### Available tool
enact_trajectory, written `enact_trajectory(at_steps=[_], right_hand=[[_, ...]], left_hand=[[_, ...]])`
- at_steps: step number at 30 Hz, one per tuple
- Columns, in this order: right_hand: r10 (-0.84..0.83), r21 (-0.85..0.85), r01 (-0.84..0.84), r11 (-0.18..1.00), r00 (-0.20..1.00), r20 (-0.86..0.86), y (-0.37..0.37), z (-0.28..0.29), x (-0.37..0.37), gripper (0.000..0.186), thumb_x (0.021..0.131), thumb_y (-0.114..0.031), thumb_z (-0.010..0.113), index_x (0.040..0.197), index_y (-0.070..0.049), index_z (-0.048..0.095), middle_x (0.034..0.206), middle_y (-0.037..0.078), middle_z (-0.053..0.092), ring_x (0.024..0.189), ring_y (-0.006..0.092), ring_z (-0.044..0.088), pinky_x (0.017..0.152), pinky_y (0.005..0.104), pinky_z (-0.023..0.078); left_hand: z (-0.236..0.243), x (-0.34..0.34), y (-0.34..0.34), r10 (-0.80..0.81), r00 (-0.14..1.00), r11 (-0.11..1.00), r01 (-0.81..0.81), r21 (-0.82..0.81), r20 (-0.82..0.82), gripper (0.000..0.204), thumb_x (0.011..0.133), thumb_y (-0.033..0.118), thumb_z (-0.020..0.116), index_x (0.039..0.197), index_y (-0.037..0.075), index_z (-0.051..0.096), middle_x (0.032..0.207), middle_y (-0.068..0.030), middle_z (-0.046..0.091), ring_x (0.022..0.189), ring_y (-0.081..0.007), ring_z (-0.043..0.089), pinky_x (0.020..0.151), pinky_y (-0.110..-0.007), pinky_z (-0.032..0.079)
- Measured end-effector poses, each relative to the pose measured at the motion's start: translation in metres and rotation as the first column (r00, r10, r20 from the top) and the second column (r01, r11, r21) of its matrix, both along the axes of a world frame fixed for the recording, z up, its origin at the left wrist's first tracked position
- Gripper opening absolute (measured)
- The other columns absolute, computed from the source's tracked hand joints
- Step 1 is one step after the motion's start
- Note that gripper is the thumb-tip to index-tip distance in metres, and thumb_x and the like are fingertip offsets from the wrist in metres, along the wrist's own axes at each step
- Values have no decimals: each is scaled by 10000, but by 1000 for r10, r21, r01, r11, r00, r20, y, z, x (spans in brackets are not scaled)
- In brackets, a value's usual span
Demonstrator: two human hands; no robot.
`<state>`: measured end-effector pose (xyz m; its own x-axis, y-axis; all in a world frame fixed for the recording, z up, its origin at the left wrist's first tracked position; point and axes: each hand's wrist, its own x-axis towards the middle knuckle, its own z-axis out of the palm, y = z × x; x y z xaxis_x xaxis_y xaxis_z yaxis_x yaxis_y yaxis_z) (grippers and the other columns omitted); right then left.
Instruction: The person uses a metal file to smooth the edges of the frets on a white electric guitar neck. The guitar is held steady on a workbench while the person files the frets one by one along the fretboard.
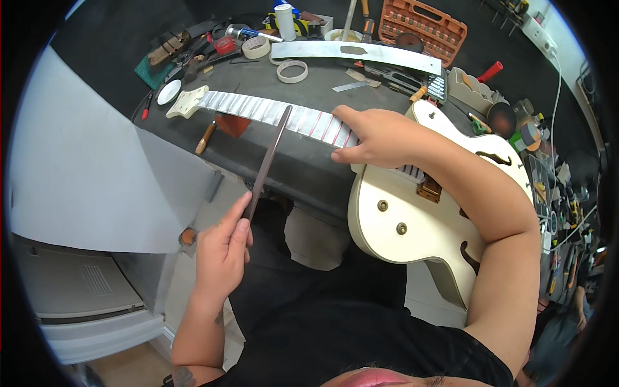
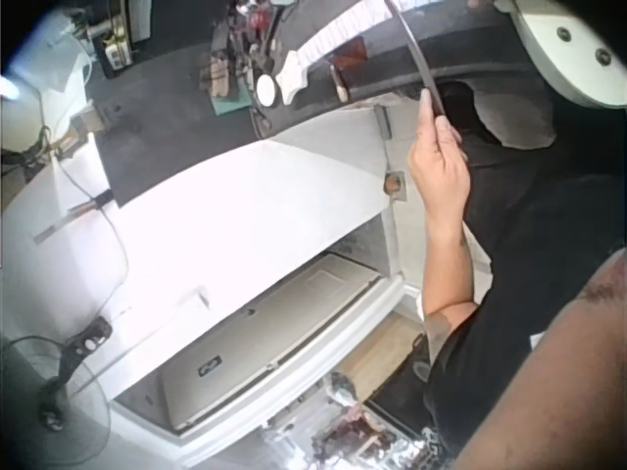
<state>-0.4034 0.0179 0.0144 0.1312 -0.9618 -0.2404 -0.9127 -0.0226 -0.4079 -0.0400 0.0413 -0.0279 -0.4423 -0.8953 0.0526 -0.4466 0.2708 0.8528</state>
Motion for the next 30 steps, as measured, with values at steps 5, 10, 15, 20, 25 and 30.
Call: enact_trajectory(at_steps=[5, 10, 15, 20, 25, 30], right_hand=[[11, 7, -11, 1000, 1000, 6, 1, 0, -3, 715, 1021, -521, 740, 1497, -29, 532, 1139, 271, 767, 1134, 463, 735, 976, 535, 562], [25, 20, -25, 1000, 1000, 8, 2, -1, -5, 703, 1022, -505, 738, 1495, -28, 531, 1110, 269, 769, 1102, 459, 741, 964, 533, 562], [25, 4, -25, 1000, 999, 23, -1, 0, -1, 693, 1020, -494, 745, 1482, -23, 530, 1104, 266, 765, 1101, 460, 742, 964, 531, 565], [20, 15, -20, 1000, 999, 26, -2, 0, -7, 689, 1022, -487, 748, 1478, -23, 523, 1103, 268, 758, 1117, 466, 736, 967, 533, 564], [5, 62, -6, 998, 1000, 11, 0, 2, -6, 672, 1024, -480, 749, 1470, -31, 525, 1099, 268, 757, 1115, 468, 734, 964, 534, 564], [11, 12, -11, 1000, 1000, 19, -4, 1, -3, 667, 1017, -471, 757, 1462, -26, 535, 1129, 272, 757, 1115, 467, 733, 970, 540, 560]], left_hand=[[17, -2, -7, -79, 990, 991, 65, 119, 118, 474, 1165, 105, 524, 1629, 66, 609, 779, -2, 595, 583, -73, 529, 557, -266, 453], [34, -2, -18, -116, 988, 965, 88, 249, 101, 468, 1173, 111, 523, 1629, 105, 627, 714, -5, 569, 578, -75, 520, 572, -271, 457], [46, -73, -67, -188, 954, 981, 169, 96, 234, 490, 1177, 125, 528, 1665, 133, 576, 733, -25, 535, 662, -106, 524, 660, -319, 489], [23, -68, -54, -163, 973, 984, 149, 94, 163, 516, 1143, 105, 590, 1658, 108, 578, 729, -47, 518, 685, -124, 520, 694, -325, 494], [15, 4, -10, -137, 933, 984, 168, -65, 333, 564, 1089, 49, 637, 1646, 133, 598, 749, -179, 612, 663, -279, 621, 726, -343, 533], [22, -77, -74, -189, 941, 925, 267, -271, 282, 506, 1124, 68, 601, 1626, 126, 606, 779, -155, 588, 708, -203, 523, 766, -321, 512]])
